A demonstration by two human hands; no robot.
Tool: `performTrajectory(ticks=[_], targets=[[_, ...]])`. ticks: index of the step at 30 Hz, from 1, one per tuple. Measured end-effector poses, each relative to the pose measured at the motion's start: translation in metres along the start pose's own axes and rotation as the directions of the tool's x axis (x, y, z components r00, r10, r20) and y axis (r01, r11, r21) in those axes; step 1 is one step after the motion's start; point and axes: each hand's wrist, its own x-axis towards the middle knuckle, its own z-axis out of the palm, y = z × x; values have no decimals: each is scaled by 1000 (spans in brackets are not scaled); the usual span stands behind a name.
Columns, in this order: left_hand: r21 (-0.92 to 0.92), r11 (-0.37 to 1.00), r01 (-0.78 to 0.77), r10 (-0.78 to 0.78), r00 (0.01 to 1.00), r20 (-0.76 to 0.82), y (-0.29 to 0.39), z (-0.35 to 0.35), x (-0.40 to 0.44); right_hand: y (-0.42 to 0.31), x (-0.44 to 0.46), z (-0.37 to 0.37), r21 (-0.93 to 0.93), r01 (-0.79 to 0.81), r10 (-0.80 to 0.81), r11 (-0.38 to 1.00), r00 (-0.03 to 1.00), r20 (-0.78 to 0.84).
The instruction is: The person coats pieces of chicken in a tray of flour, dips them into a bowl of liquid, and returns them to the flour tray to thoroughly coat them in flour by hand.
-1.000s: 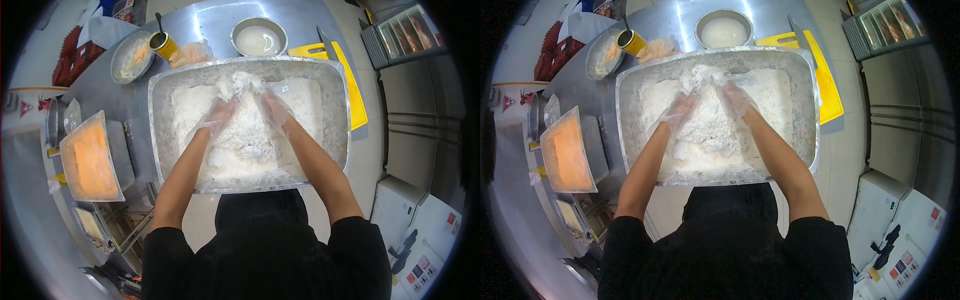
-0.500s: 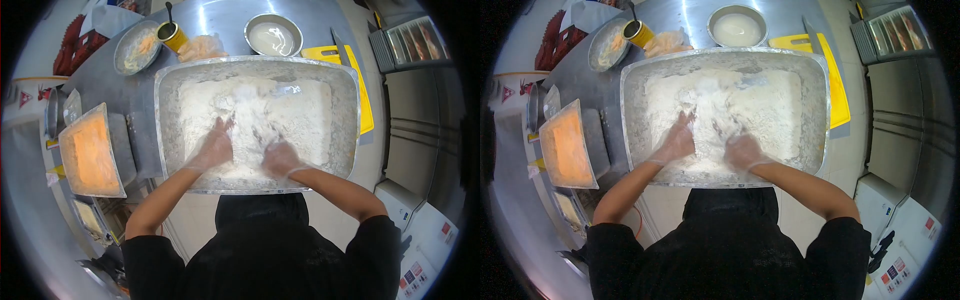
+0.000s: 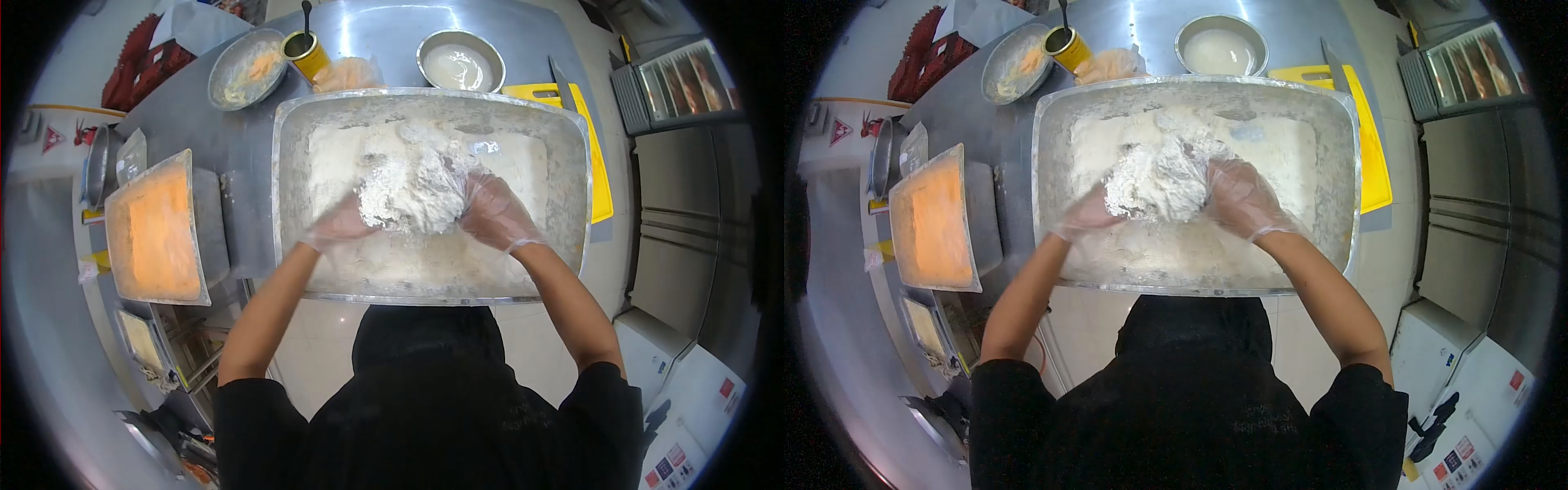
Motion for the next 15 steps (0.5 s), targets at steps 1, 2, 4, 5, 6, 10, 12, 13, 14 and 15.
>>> performTrajectory(ticks=[1,2,4,5,6,10,12,13,14,15], targets=[[121,985,122,-139,980,142,-14,-26,7,12,6,8,110,37,-40,993,999,31],[224,952,209,-243,961,134,-15,-41,13,35,19,20,220,70,-84,973,995,56],[385,849,361,-386,922,-15,-6,-67,24,46,27,4,487,-80,52,870,996,70],[428,791,437,-412,898,-157,-1,-74,29,51,31,-4,606,-141,120,782,990,76],[377,824,424,-363,905,-223,-19,-72,40,66,43,0,769,-192,236,610,970,55],[82,994,78,-27,869,-493,-66,-33,105,83,91,73,983,82,281,162,952,-126],[29,989,142,-122,923,-365,-55,-17,115,70,113,95,994,93,255,61,961,-105],[125,935,333,-310,935,-172,-40,-25,123,62,120,98,998,62,236,19,970,-65],[255,842,475,-490,872,-3,-29,-30,128,54,123,95,999,31,208,-22,978,-26],[118,926,360,-361,932,-7,-33,-24,123,47,119,90,998,3,166,-60,986,7]])
